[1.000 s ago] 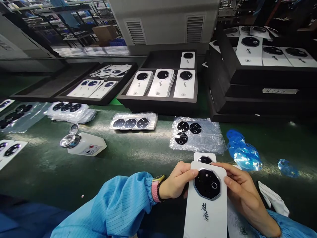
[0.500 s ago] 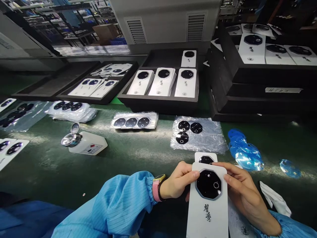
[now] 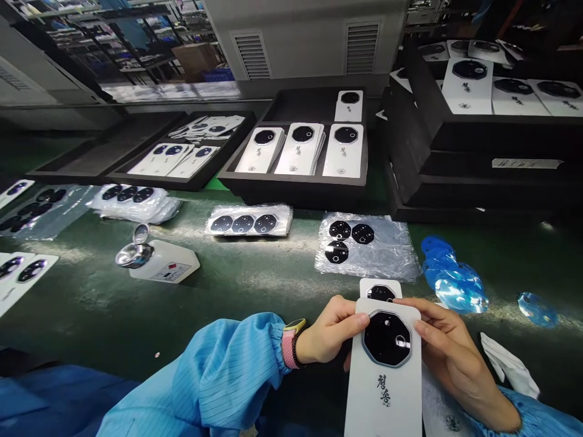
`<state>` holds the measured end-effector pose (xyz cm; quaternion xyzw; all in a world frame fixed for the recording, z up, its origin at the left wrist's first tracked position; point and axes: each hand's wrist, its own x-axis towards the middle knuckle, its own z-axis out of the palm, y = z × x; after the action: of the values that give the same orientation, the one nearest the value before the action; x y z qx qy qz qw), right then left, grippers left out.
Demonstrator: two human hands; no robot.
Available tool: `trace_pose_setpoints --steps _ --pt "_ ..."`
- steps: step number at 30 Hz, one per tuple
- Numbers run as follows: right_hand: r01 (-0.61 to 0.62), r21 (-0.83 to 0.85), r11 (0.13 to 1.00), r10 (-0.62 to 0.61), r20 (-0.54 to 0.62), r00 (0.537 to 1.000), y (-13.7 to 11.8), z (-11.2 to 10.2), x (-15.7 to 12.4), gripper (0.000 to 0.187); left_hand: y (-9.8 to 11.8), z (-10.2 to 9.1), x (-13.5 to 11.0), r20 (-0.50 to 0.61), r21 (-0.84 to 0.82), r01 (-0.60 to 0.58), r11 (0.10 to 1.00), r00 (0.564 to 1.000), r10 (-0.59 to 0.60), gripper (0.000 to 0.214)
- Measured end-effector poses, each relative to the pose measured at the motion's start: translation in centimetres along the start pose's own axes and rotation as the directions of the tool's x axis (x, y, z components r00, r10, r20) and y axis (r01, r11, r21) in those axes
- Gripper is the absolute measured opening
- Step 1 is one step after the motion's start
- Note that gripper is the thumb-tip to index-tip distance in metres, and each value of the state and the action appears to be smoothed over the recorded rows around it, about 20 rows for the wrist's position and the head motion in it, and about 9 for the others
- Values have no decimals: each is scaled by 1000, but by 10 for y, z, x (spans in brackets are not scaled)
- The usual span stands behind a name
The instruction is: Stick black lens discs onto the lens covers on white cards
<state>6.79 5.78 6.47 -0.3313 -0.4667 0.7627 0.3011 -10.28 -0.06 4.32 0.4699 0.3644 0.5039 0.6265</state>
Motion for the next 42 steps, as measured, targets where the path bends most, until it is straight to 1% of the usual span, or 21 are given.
trace_pose_setpoints --steps 8,15,20,22,25,28,32,35,37,39,41,42 --pt "21 13 1000 -21 59 998 0 -2 -1 23 3 1 1 -25 26 21 999 999 -20 61" --pt "41 -99 994 -35 68 997 -4 -6 -2 27 6 1 0 -110 112 28 993 994 -16 60" --pt "17 -123 992 4 171 985 -3 -6 1 26 6 1 1 -145 147 -19 989 989 41 57" --pt "16 -134 991 8 177 984 -2 -6 1 24 7 1 1 -136 158 -57 986 987 79 56" --pt "17 -142 990 8 177 984 -1 -7 -2 21 9 1 0 -88 170 -111 979 988 127 58" --pt "9 -131 991 15 183 983 -1 -8 -3 22 8 0 -1 -47 165 -140 976 988 149 62" --pt "-12 -113 993 27 131 991 0 -8 -2 30 4 0 -2 -25 147 -111 983 993 116 53" --pt "-2 -159 987 12 63 998 1 -5 2 38 2 0 -1 -60 138 -68 988 995 77 47" --pt "42 -244 969 -47 -14 999 -2 -5 4 44 1 1 0 -108 126 -39 991 993 53 48" --pt "100 -366 925 -147 -103 984 -6 -10 1 49 2 3 -1 -157 111 -10 994 987 27 49" --pt "134 -511 849 -255 -175 951 -9 -23 -10 49 2 6 -2 -186 97 20 995 983 -1 50" --pt "128 -583 802 -292 -196 936 -9 -30 -18 46 2 7 -3 -191 93 35 995 981 -17 51"
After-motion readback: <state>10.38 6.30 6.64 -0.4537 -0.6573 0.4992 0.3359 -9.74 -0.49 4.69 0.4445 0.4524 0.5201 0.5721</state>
